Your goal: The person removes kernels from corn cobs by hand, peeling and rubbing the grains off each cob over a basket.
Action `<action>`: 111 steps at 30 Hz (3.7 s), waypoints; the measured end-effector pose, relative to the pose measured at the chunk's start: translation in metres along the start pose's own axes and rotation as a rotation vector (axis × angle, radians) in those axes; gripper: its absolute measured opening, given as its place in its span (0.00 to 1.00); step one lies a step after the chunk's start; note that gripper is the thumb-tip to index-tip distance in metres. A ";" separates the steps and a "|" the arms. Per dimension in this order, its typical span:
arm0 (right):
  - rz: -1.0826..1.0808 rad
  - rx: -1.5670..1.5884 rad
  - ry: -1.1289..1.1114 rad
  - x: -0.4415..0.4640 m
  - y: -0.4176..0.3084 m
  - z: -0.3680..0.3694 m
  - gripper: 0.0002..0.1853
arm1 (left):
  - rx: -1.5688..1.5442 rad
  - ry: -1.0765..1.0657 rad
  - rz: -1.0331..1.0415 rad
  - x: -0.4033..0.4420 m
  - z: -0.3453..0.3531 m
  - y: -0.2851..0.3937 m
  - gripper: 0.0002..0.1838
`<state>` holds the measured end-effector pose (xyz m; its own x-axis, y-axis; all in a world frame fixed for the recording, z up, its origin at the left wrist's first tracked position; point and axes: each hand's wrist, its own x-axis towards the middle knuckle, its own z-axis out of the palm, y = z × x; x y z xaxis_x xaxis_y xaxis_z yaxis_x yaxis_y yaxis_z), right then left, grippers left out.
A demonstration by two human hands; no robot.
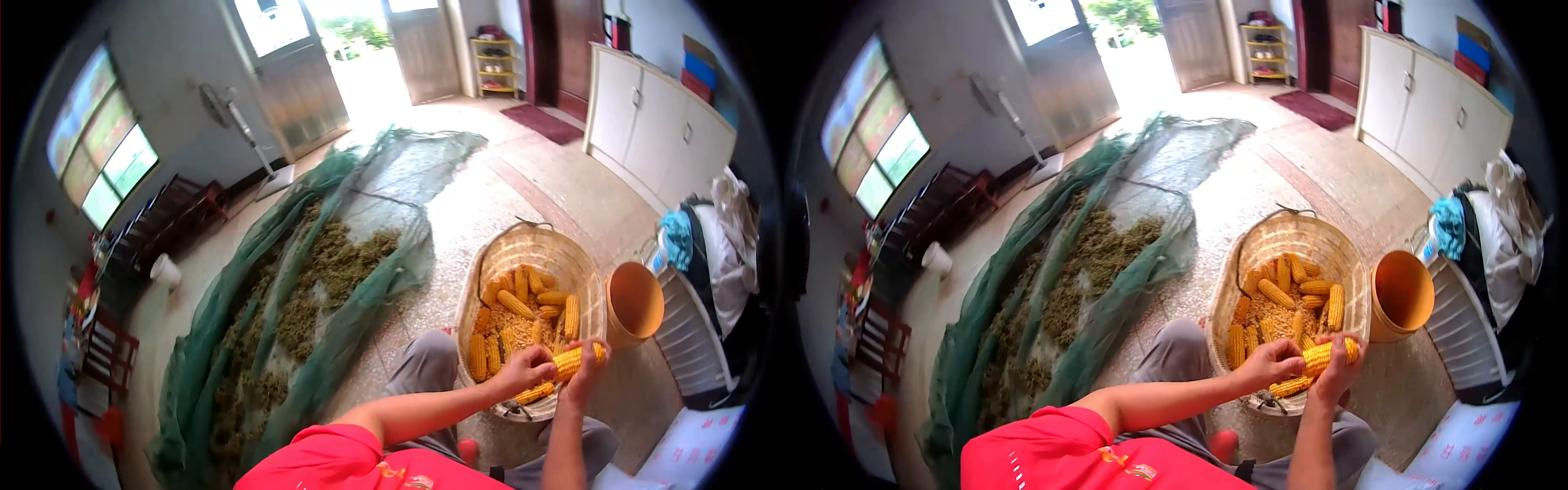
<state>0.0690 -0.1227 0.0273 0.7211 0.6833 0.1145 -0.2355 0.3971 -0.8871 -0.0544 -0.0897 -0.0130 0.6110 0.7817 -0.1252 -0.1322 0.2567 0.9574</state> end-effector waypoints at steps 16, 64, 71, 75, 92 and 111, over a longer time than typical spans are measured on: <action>0.080 0.076 0.032 -0.054 -0.004 -0.014 0.13 | 0.462 0.166 0.380 -0.075 0.008 0.033 0.08; 0.374 0.079 -0.064 -0.068 0.040 -0.001 0.18 | 0.045 0.035 -0.298 -0.054 -0.022 -0.001 0.25; 0.354 -0.752 -0.604 -0.047 0.114 -0.075 0.35 | -0.164 0.228 -0.257 -0.056 -0.099 0.001 0.28; 0.439 -1.344 -0.969 -0.070 0.124 -0.084 0.36 | -0.250 0.254 -0.173 -0.065 -0.135 0.008 0.25; -0.024 -1.824 -1.191 -0.086 0.126 -0.073 0.23 | -0.181 0.257 -0.189 -0.090 -0.160 -0.023 0.22; -0.014 -1.589 -1.336 -0.191 0.090 -0.092 0.14 | -0.185 0.237 -0.197 -0.095 -0.155 -0.020 0.23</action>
<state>-0.0302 -0.2734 -0.1154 -0.2650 0.9008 -0.3439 0.9329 0.1493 -0.3279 -0.2309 -0.0810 -0.0607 0.4439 0.8113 -0.3804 -0.1819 0.4973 0.8483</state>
